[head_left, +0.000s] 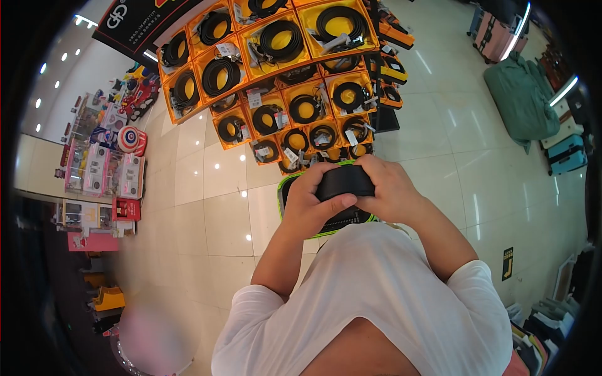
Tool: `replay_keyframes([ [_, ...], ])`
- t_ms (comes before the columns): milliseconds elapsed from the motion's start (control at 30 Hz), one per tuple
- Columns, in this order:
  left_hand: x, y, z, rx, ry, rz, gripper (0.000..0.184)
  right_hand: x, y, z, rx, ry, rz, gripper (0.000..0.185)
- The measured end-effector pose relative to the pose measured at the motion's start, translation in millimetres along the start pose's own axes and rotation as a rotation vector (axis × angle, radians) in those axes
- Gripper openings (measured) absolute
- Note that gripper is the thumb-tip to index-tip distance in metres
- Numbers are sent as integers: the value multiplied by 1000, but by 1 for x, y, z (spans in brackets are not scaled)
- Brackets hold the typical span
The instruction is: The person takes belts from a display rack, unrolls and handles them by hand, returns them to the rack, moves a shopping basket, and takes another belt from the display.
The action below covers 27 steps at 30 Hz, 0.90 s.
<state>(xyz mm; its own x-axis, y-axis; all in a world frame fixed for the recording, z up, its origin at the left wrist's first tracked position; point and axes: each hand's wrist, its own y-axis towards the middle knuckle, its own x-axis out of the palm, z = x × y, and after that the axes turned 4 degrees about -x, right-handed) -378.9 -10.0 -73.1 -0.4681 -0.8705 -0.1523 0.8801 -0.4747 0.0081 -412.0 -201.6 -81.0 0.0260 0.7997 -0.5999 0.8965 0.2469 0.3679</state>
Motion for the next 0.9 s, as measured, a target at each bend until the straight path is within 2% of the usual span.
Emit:
replay_keyframes([
  [200, -3, 1, 17, -15, 159, -50, 55, -5, 2, -1, 1, -79, -58, 41],
  [267, -3, 2, 25, 35, 489, -102, 51, -5, 2, -1, -22, -157, -122, 40],
  [400, -1, 4, 19, 15, 480, -96, 48, -5, 3, -1, -28, -174, -132, 41],
  [467, -1, 4, 14, -18, 326, -89, 48, -5, 2, -1, -28, -176, -132, 41],
  [667, -5, 6, 11, -27, 242, -135, 48, -6, 1, -4, -8, -153, -145, 42],
  [900, -1, 6, 9, -6, 362, -111, 55, -7, 3, 0, -21, -171, -149, 41],
])
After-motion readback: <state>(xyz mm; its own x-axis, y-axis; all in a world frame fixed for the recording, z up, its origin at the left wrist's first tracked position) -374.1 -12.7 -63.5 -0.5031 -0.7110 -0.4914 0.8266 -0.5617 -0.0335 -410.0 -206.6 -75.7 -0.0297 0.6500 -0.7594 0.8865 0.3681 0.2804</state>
